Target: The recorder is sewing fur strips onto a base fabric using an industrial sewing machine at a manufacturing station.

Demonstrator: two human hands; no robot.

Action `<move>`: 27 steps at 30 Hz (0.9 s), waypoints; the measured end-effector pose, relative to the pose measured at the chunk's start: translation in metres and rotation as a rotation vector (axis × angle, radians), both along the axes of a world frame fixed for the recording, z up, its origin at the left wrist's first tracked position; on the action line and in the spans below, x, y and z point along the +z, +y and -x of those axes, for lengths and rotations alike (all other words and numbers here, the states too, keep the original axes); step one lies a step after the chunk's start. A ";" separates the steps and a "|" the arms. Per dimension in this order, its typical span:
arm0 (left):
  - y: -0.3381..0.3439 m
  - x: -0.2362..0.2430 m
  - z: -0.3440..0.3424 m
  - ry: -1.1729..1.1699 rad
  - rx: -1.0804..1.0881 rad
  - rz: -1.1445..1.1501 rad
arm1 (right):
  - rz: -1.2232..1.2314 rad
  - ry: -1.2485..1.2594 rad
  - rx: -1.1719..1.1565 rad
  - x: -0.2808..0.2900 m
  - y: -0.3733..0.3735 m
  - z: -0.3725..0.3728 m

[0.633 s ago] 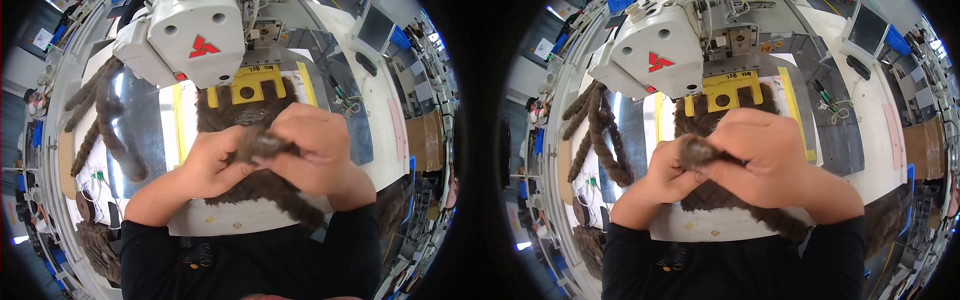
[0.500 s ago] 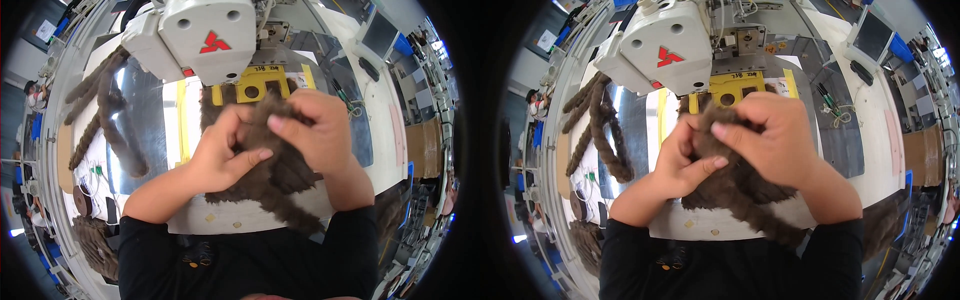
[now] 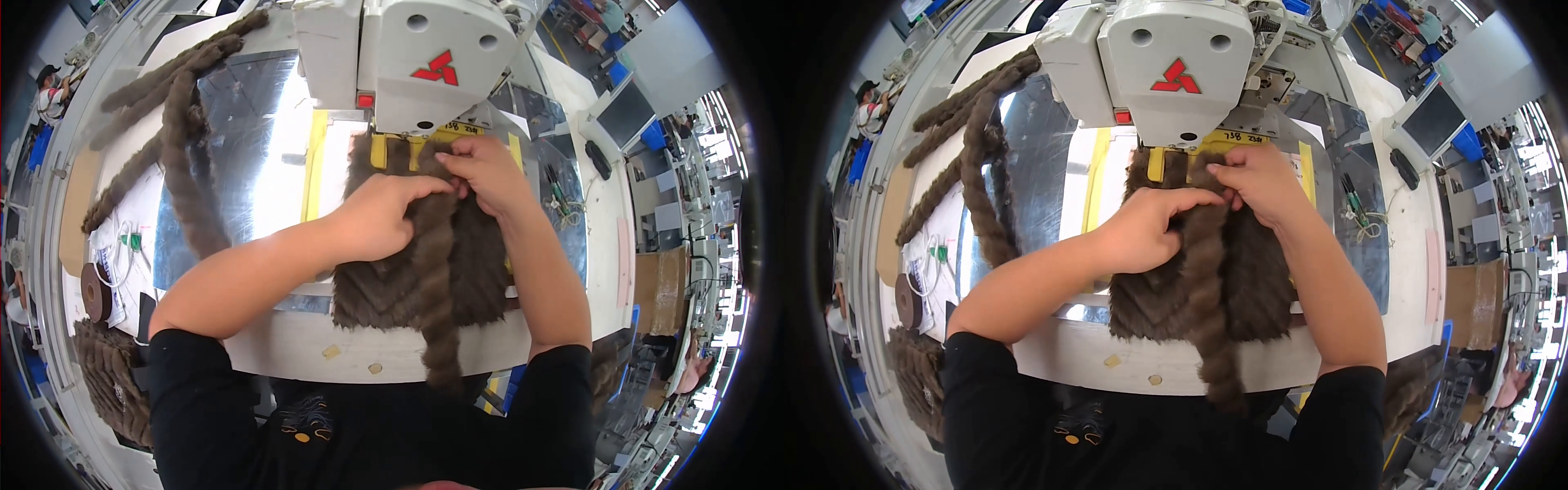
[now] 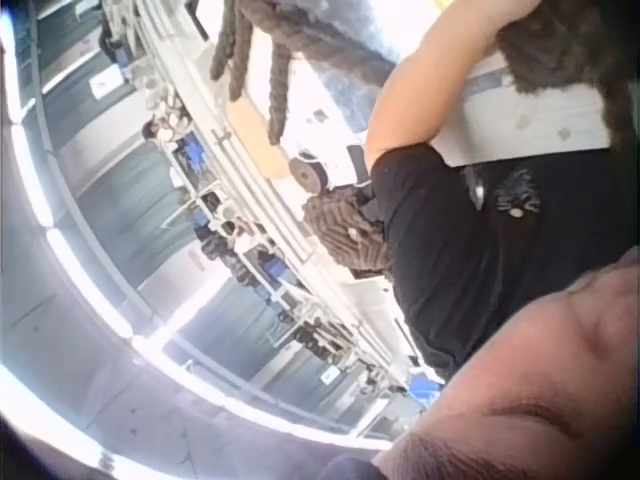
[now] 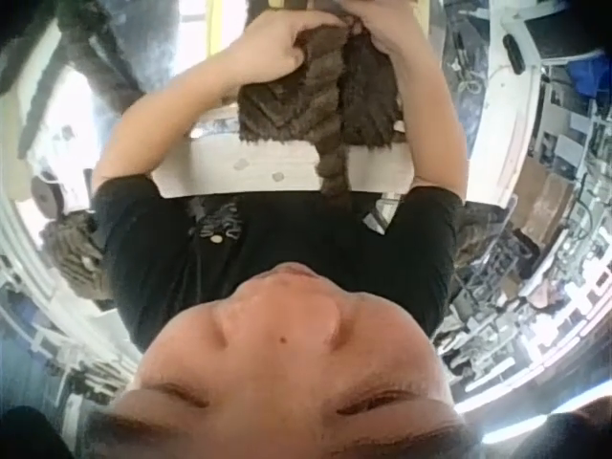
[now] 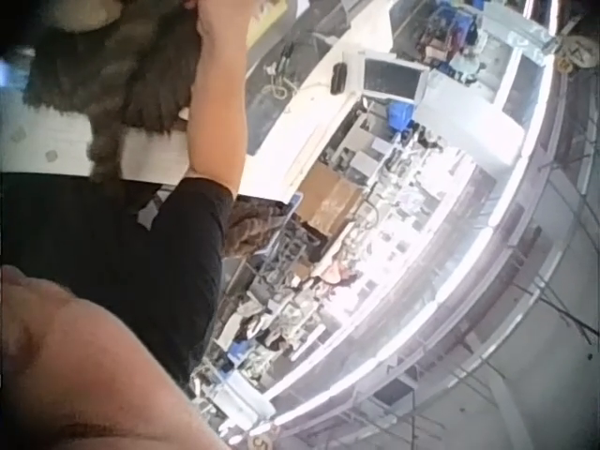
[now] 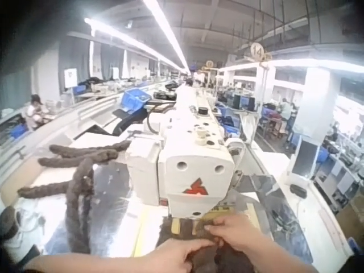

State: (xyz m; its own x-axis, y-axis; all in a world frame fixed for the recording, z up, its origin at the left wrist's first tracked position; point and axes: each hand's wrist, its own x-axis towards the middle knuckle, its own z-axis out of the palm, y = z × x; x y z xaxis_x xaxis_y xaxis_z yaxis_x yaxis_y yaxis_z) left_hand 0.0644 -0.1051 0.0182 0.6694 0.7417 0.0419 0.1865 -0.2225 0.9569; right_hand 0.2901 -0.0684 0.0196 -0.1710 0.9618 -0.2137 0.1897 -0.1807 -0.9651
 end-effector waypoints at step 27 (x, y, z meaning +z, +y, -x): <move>0.020 -0.022 0.015 0.645 0.223 -1.134 | -0.536 -0.627 0.049 -0.004 0.026 0.039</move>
State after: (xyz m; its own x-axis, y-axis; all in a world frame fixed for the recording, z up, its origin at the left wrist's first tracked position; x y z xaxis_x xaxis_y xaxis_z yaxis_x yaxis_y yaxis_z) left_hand 0.0490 -0.0849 -0.0039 0.6722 0.6027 0.4300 0.6715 -0.7409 -0.0112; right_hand 0.2513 -0.0420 0.0155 -0.2171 0.9550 0.2022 0.7175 0.2966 -0.6303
